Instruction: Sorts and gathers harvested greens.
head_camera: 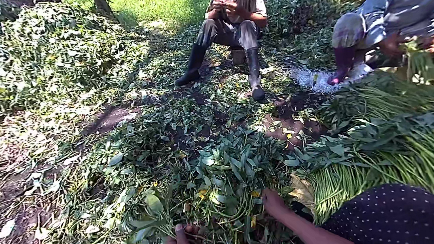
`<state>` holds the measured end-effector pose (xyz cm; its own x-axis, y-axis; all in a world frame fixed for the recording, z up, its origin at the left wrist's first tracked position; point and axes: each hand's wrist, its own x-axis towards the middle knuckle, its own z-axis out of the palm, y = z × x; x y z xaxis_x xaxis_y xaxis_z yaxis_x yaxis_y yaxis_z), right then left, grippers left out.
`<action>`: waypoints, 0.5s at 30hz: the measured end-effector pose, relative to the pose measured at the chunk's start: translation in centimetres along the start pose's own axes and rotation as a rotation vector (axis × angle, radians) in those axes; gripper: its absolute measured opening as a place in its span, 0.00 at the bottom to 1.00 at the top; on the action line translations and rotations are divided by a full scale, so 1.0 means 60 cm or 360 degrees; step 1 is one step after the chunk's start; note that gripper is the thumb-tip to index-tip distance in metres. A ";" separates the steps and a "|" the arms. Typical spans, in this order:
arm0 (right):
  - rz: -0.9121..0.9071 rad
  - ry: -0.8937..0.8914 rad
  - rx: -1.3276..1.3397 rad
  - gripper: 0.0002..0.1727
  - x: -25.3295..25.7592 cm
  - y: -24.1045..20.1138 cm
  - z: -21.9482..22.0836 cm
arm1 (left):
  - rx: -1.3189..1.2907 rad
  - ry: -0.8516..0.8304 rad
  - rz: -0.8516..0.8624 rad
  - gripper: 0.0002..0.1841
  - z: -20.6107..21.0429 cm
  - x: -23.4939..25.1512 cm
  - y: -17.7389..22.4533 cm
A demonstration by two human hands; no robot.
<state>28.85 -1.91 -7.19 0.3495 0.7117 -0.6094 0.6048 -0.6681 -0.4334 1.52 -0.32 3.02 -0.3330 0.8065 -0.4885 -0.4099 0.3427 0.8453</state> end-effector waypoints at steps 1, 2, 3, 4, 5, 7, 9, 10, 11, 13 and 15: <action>0.0109 0.0156 0.0059 0.22 0.027 0.011 -0.001 | -0.0019 0.0026 -0.0009 0.09 0.000 0.002 0.001; 0.0199 0.0215 0.0087 0.24 0.050 0.022 0.001 | -0.0030 0.0050 -0.0028 0.09 -0.001 0.005 0.001; 0.0246 0.0199 0.0111 0.26 0.065 0.032 0.004 | -0.0026 0.0065 -0.0046 0.09 -0.002 0.008 0.001; 0.0257 0.0143 0.0134 0.28 0.075 0.040 0.009 | -0.0004 0.0072 -0.0063 0.09 -0.003 0.011 -0.002; 0.0250 0.0078 0.0170 0.31 0.084 0.047 0.015 | 0.0027 0.0074 -0.0077 0.09 -0.003 0.015 -0.005; 0.0258 -0.0026 0.0272 0.34 0.096 0.053 0.032 | 0.0077 0.0049 -0.0085 0.10 -0.001 0.023 -0.014; 0.0289 -0.0119 0.0511 0.34 0.084 0.049 0.048 | 0.0146 0.0027 -0.0129 0.12 0.003 0.025 -0.018; 0.0306 -0.0171 0.0667 0.33 0.068 0.038 0.049 | 0.0185 0.0017 -0.0167 0.12 0.005 0.025 -0.019; 0.0312 -0.0219 0.0817 0.30 0.047 0.022 0.045 | 0.0202 -0.0009 -0.0219 0.11 0.008 0.026 -0.020; 0.0305 -0.0282 0.1077 0.24 -0.005 -0.009 0.033 | 0.0197 -0.0088 -0.0341 0.09 0.014 0.027 -0.028; 0.0202 -0.0384 0.1150 0.23 -0.059 -0.032 0.023 | 0.0192 -0.0198 -0.0443 0.09 0.018 0.022 -0.038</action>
<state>25.45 -3.45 -5.10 0.1690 0.6084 -0.7754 -0.0757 -0.7764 -0.6257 2.95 0.51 0.71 -0.1127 0.7240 -0.6805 -0.3643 0.6071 0.7062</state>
